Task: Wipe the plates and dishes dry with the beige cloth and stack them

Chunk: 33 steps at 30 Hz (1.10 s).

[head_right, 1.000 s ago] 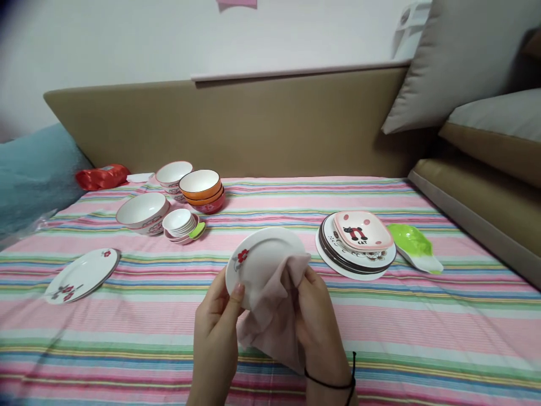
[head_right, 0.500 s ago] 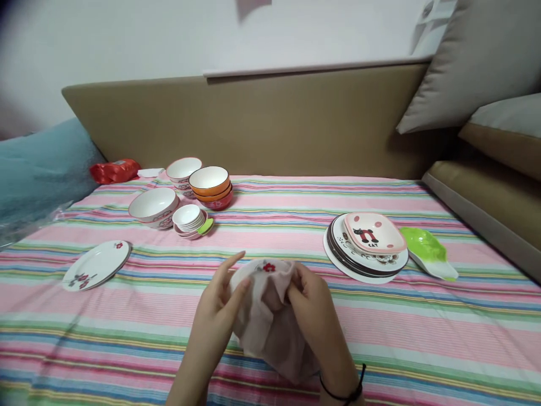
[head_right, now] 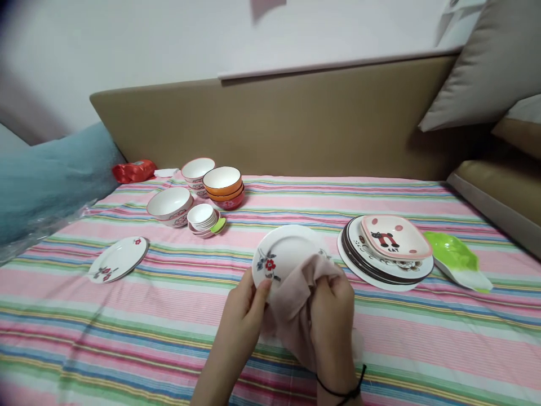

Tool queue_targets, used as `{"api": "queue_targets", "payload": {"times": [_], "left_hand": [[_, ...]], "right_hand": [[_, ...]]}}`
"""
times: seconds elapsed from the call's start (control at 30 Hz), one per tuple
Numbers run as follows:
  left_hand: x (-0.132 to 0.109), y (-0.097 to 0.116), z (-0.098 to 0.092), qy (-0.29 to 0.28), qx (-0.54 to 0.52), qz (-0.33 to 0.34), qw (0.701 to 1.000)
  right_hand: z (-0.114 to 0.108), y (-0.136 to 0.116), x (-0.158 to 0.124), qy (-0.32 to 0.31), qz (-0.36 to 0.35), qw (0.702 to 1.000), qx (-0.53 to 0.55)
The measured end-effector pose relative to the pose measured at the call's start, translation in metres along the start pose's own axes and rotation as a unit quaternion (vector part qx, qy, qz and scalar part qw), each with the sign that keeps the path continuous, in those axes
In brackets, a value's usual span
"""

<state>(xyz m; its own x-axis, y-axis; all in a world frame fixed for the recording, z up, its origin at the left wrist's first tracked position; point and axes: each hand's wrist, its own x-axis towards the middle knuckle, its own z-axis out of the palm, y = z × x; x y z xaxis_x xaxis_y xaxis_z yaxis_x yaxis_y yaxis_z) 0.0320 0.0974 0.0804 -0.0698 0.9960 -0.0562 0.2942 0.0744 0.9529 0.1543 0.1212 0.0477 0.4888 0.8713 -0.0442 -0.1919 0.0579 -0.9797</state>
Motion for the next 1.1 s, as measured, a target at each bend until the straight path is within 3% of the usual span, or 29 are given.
{"api": "queue_targets", "payload": {"times": [0.13, 0.23, 0.4, 0.5, 0.7, 0.97, 1.1], "left_hand": [[-0.001, 0.003, 0.011, -0.019, -0.143, -0.01, 0.99], [-0.001, 0.0, 0.016, -0.056, -0.19, -0.017, 0.98], [-0.001, -0.007, 0.015, 0.031, -0.113, -0.047, 0.992], [-0.002, -0.007, 0.014, 0.064, -0.091, -0.057, 0.992], [-0.001, -0.01, 0.019, 0.088, -0.167, -0.073, 0.979], [0.0, 0.005, 0.01, 0.115, -0.202, 0.002, 0.973], [-0.004, 0.016, 0.012, 0.067, -0.295, -0.01, 0.953]], "right_hand": [[0.012, -0.009, -0.002, -0.082, 0.106, 0.98, 0.146], [0.019, -0.015, -0.006, -0.089, 0.153, 0.969, 0.173], [0.017, -0.025, -0.01, -0.03, 0.129, 0.984, 0.115], [0.009, -0.023, -0.007, -0.042, 0.121, 0.985, 0.119], [-0.001, -0.013, -0.001, 0.003, 0.127, 0.987, 0.101], [0.012, -0.033, -0.008, -0.052, 0.127, 0.977, 0.162], [0.016, -0.034, -0.01, -0.127, 0.183, 0.955, 0.194]]}}
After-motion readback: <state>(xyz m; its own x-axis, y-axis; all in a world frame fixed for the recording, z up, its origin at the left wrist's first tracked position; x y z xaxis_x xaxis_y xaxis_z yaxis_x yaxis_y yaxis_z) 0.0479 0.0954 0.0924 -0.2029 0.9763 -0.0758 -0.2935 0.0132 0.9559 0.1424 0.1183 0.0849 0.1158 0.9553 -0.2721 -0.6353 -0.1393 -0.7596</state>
